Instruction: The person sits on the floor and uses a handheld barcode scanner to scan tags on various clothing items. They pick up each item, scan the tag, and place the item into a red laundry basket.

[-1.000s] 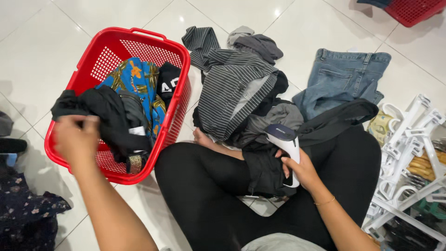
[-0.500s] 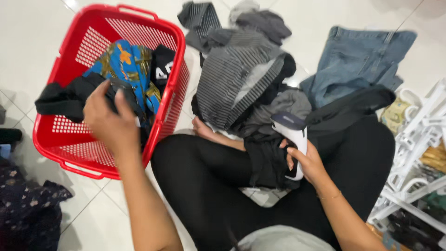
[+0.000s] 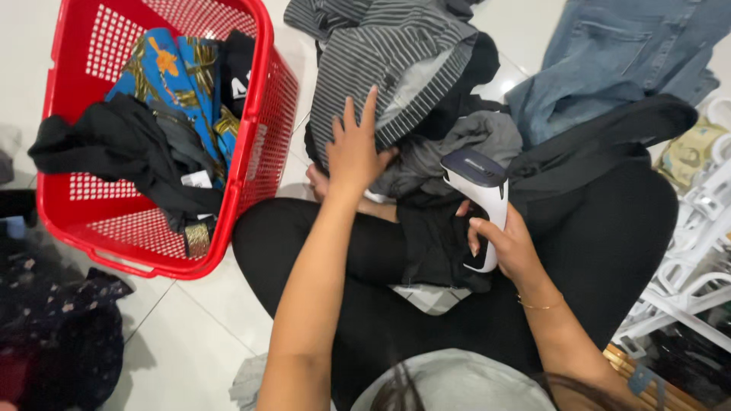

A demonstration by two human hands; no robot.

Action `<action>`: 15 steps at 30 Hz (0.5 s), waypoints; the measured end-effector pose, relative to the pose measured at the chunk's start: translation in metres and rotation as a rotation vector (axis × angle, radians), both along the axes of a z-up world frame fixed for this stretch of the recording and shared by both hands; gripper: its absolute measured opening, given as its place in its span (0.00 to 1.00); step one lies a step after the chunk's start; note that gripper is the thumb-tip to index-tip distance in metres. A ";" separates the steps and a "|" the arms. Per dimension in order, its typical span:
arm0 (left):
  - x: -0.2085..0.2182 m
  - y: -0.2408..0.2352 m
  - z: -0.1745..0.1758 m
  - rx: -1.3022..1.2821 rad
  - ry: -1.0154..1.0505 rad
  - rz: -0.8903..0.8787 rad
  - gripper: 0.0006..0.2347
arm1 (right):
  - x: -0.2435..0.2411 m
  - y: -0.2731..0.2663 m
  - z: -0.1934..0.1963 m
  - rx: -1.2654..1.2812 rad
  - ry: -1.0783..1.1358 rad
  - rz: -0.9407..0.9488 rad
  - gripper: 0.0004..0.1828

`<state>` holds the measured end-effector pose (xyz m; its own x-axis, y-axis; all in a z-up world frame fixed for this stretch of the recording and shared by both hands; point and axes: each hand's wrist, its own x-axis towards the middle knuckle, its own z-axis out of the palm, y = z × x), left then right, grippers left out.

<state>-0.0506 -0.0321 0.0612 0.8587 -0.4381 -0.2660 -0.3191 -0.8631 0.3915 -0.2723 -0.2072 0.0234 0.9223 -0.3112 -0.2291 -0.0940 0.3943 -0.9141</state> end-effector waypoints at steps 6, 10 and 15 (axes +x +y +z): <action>0.029 0.035 -0.042 -0.437 0.012 -0.023 0.29 | -0.003 -0.002 0.002 0.005 -0.007 0.005 0.17; 0.018 0.058 -0.026 -0.266 0.207 0.057 0.48 | -0.005 -0.002 0.003 0.020 -0.013 0.003 0.18; 0.011 0.084 -0.048 0.308 0.278 0.098 0.32 | -0.006 -0.004 -0.002 -0.014 -0.013 0.026 0.17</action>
<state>-0.0395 0.0523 0.0137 0.7695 -0.2217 -0.5989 -0.1485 -0.9742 0.1698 -0.2785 -0.2113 0.0211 0.9330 -0.2904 -0.2126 -0.0917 0.3792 -0.9207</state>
